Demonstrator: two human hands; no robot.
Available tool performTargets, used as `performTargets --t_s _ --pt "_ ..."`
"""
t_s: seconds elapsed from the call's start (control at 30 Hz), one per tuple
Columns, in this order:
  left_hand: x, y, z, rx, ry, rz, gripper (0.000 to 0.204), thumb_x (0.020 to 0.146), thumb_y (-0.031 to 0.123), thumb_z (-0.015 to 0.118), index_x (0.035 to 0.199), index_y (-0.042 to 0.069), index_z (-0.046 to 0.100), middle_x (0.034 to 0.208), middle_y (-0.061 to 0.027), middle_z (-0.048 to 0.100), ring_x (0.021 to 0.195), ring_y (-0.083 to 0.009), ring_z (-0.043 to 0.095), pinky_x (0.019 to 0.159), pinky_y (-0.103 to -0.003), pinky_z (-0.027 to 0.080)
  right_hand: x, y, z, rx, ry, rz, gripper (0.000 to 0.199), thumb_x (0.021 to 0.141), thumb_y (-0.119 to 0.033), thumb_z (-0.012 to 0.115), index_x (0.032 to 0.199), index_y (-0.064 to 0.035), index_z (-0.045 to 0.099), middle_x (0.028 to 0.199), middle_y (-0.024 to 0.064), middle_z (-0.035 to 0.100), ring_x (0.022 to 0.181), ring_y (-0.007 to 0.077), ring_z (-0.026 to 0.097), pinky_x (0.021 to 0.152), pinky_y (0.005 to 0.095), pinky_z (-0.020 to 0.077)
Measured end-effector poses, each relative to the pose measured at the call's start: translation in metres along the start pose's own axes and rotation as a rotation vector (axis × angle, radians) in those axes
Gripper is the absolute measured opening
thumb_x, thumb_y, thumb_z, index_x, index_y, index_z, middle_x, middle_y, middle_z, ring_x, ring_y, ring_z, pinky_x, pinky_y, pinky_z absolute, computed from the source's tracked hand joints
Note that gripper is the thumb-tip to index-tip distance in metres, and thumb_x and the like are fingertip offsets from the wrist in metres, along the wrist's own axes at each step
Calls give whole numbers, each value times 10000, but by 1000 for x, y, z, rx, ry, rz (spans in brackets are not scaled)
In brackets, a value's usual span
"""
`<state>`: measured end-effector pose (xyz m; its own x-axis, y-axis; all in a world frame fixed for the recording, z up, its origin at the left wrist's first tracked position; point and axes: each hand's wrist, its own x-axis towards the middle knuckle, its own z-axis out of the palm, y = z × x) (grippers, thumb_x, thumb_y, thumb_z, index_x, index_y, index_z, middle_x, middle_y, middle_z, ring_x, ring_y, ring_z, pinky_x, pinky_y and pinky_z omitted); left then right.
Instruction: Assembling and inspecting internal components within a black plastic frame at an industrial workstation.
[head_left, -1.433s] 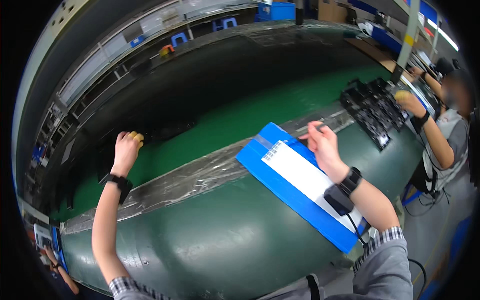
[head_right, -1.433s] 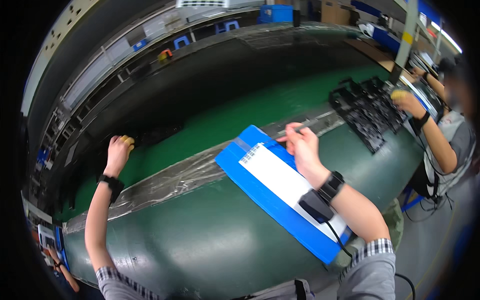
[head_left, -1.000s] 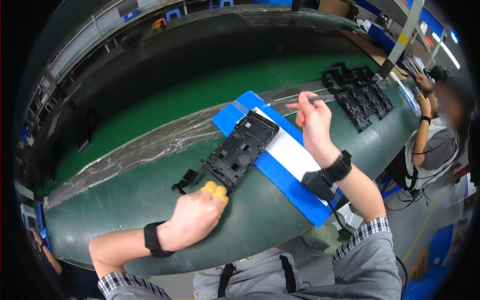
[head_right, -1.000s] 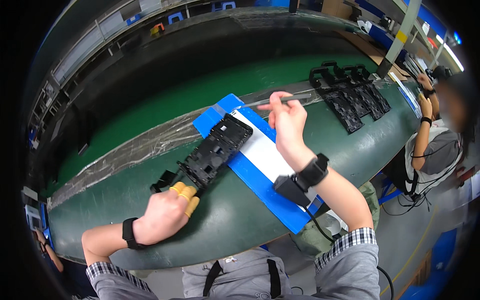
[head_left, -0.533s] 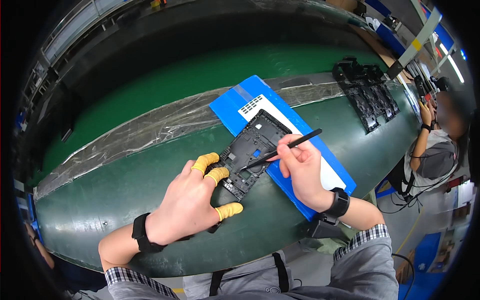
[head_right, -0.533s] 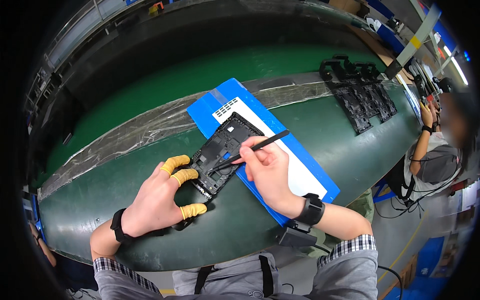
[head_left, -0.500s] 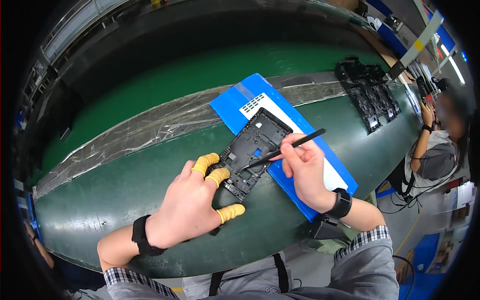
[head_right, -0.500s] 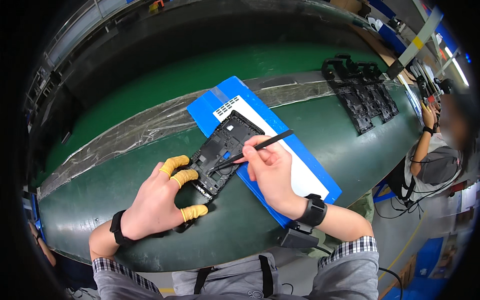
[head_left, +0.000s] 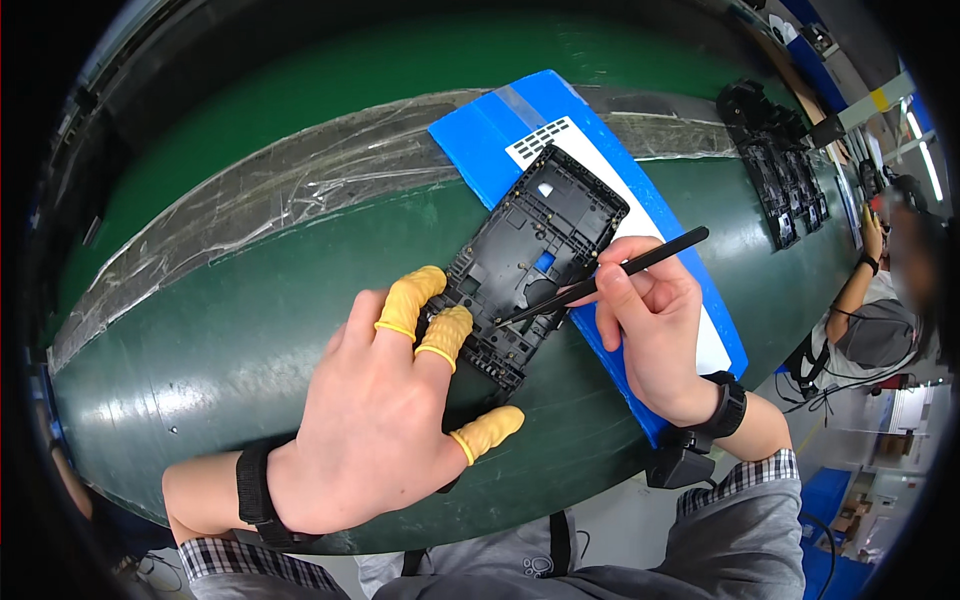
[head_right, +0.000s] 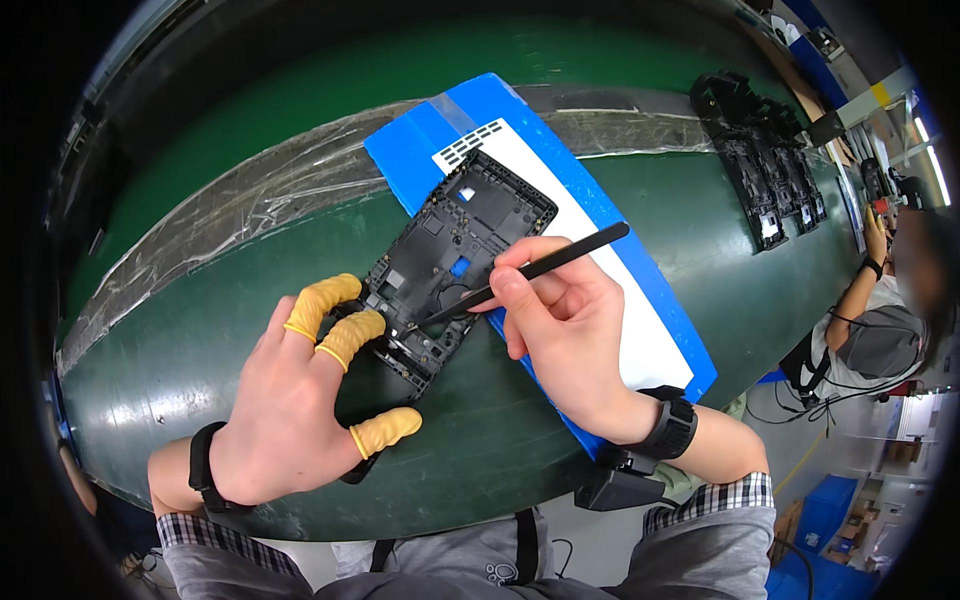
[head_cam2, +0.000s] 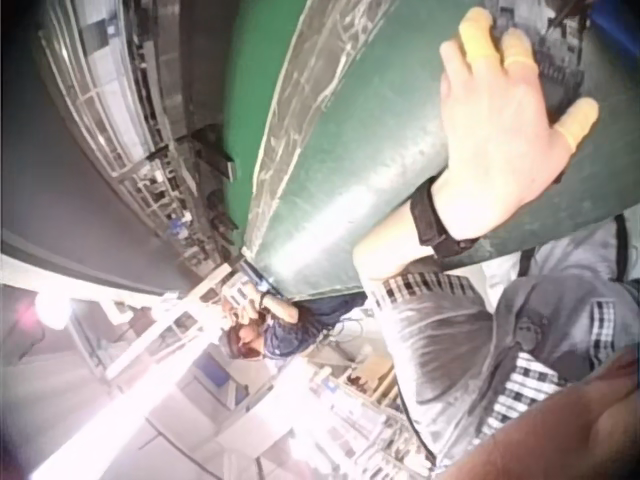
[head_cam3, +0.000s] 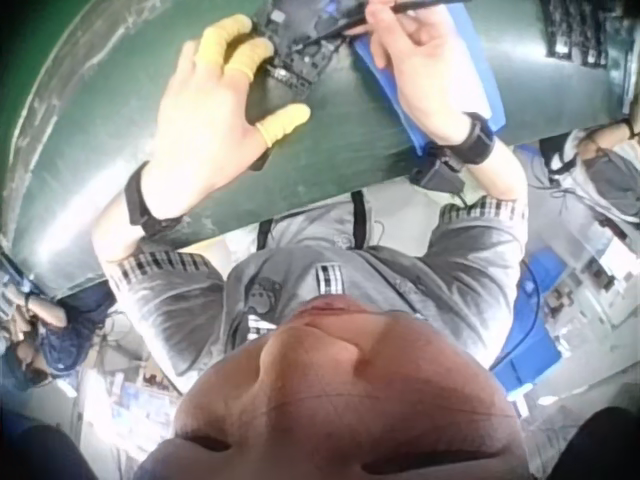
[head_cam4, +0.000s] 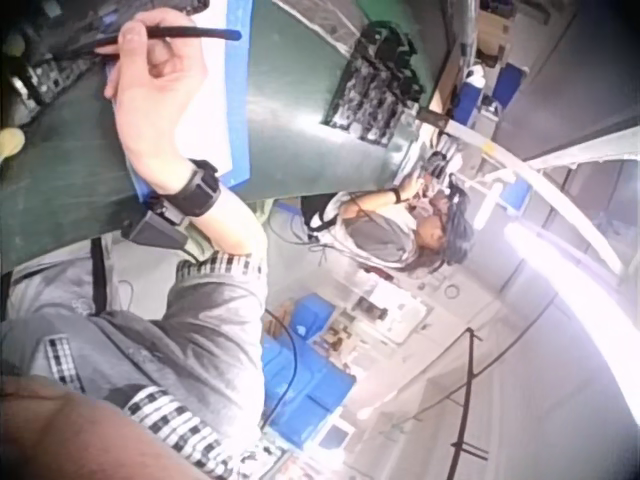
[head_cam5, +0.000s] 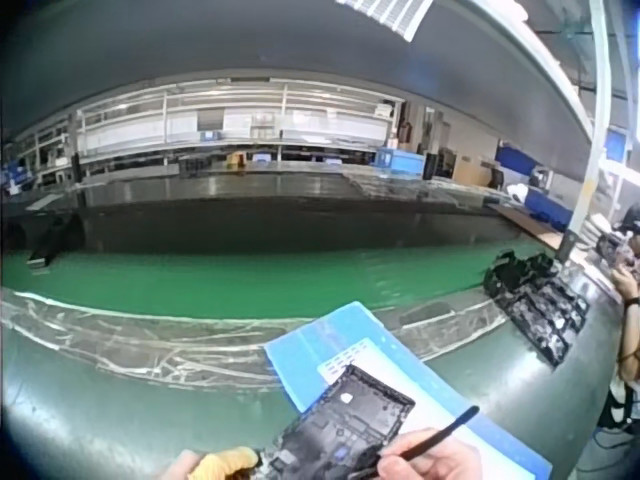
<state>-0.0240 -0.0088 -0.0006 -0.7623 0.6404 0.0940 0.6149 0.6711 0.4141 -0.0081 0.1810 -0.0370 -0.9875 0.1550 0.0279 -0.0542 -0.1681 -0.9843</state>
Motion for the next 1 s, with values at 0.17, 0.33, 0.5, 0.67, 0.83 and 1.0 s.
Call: performTargets --t_s 0.17,0.33,0.5,0.67,0.83,1.0 --pt "-1 -1 0 11 8 16 543 486 256 701 904 -23 494 981 -174 426 811 -324 442 689 -372 401 0 0 2 -7 -5 5 71 771 -15 468 839 5 469 602 22 491 404 45 414 517 214 455" --pt "0 -1 1 2 2 15 541 487 252 699 901 -27 493 977 -182 428 810 -331 442 695 -374 397 0 -1 0 -127 -17 25 85 784 -38 453 866 -20 445 561 -10 425 369 41 367 497 191 399" --pt "0 -1 1 -3 8 20 542 485 252 698 900 -30 492 973 -185 429 804 -335 443 696 -374 394 1 3 -1 -27 -13 -19 74 769 -22 478 835 10 471 615 31 504 418 49 438 424 166 387" --pt "-1 -3 0 4 9 28 543 485 253 697 898 -34 491 971 -187 429 801 -338 441 696 -379 388 1 -1 2 -23 10 8 70 770 -22 477 831 10 471 611 37 509 413 50 432 433 173 399" --pt "0 -2 1 1 8 30 542 488 256 695 897 -36 492 972 -187 428 797 -338 442 694 -381 387 1 1 1 8 15 2 72 771 -23 475 834 11 470 578 30 503 412 50 430 438 177 404" --pt "0 -1 2 5 6 31 546 491 266 692 898 -37 492 975 -185 428 794 -336 443 694 -380 387 0 0 -1 -2 -2 0 75 770 -24 479 836 11 471 595 33 506 419 52 436 431 174 401"
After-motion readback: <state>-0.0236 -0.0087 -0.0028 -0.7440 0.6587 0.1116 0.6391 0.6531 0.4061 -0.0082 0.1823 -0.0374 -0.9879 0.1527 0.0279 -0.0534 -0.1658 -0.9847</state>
